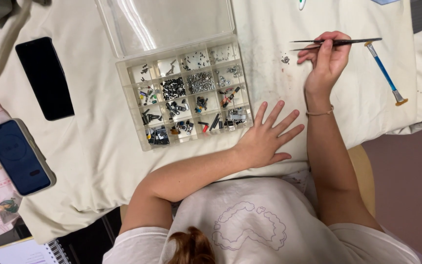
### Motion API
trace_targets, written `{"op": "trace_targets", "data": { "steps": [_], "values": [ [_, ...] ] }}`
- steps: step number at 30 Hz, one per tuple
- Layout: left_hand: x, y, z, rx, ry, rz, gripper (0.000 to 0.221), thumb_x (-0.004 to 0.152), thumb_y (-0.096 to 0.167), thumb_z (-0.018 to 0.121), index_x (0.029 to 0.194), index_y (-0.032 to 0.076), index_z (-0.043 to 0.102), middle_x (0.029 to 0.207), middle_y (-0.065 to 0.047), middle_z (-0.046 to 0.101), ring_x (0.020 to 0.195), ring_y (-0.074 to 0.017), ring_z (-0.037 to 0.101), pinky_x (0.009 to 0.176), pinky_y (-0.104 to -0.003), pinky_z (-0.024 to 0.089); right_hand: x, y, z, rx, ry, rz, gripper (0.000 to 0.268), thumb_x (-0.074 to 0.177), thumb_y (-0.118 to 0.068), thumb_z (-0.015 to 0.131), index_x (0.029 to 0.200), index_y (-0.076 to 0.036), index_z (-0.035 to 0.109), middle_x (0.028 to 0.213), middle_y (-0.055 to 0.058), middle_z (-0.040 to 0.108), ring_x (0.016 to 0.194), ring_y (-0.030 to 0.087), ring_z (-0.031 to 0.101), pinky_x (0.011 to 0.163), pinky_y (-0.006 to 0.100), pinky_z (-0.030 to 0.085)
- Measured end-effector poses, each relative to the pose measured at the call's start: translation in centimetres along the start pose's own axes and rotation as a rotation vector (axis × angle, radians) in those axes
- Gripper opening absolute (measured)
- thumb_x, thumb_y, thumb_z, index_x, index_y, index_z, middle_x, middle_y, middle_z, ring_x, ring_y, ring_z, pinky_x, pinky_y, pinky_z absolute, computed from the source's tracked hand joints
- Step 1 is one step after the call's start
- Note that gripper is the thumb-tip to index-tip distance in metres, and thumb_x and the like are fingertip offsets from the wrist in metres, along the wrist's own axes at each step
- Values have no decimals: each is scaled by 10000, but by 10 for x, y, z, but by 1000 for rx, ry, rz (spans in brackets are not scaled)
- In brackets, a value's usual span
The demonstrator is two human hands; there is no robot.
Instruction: Sorting small electronic screws into a compartmented plastic organizer using tweezers at a repair workstation.
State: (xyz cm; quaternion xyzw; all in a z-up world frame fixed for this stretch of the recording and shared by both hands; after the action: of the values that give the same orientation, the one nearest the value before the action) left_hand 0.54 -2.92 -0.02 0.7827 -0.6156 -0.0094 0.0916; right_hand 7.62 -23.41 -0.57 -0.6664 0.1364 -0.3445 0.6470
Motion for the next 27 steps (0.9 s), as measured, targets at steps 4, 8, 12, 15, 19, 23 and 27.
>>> {"op": "trace_targets", "data": {
  "steps": [4,8,12,15,19,23,27],
  "values": [
    [-1,1,3,-20,-18,-12,861,948,826,496,1635,333,333,1713,-60,233,1561,-471,189,1238,-713,189,-7,-12,-3,-36,15,67,152,1108,-177,576,1113,-41,508,936,174,586,773,332,738,621,354,639],
    [-3,1,1,7,5,-7,889,937,851,496,1638,330,333,1711,-68,243,1557,-471,208,1232,-705,196,-14,-19,-5,-36,-6,158,162,1058,-40,659,1169,-60,543,1009,107,612,969,290,782,812,305,674],
    [-2,1,1,28,-3,-5,881,940,853,469,1638,336,323,1711,-66,254,1557,-469,211,1230,-706,185,-21,-23,-14,-70,94,210,138,1014,-6,713,1099,-8,604,885,144,695,851,254,791,759,304,710],
    [-1,2,4,13,-8,-4,886,943,852,483,1641,332,318,1712,-67,244,1558,-474,201,1232,-712,181,-27,-27,-19,-135,34,141,111,1018,21,731,1075,36,637,957,170,702,894,238,769,825,309,710],
    [0,-3,1,-8,-16,8,874,945,840,517,1632,330,337,1705,-66,259,1555,-470,213,1231,-710,210,-24,-21,-17,-126,23,122,103,1021,47,719,1073,41,630,957,185,710,897,254,768,856,323,696],
    [0,2,-2,-36,-26,22,860,976,821,552,1641,324,331,1709,-60,234,1559,-470,198,1237,-714,212,-28,-23,-22,-131,-30,56,93,1046,72,694,1088,85,612,1004,230,688,921,300,756,879,338,677],
    [1,-1,-4,-27,-20,12,873,977,826,582,1641,315,334,1704,-69,243,1551,-482,211,1231,-719,223,-25,-24,-17,-154,-63,77,73,1051,59,686,1084,83,625,1016,219,693,937,305,766,876,331,683]
  ]
}}
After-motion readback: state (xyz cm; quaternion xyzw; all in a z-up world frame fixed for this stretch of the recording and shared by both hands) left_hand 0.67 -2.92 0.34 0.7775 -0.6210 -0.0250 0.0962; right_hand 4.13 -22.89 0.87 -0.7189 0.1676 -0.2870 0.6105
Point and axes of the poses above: each hand's wrist, its own x-axis towards the middle knuckle, its own z-axis out of the palm, y = z × x, the point moved 3 cm from there along x, towards the middle knuckle
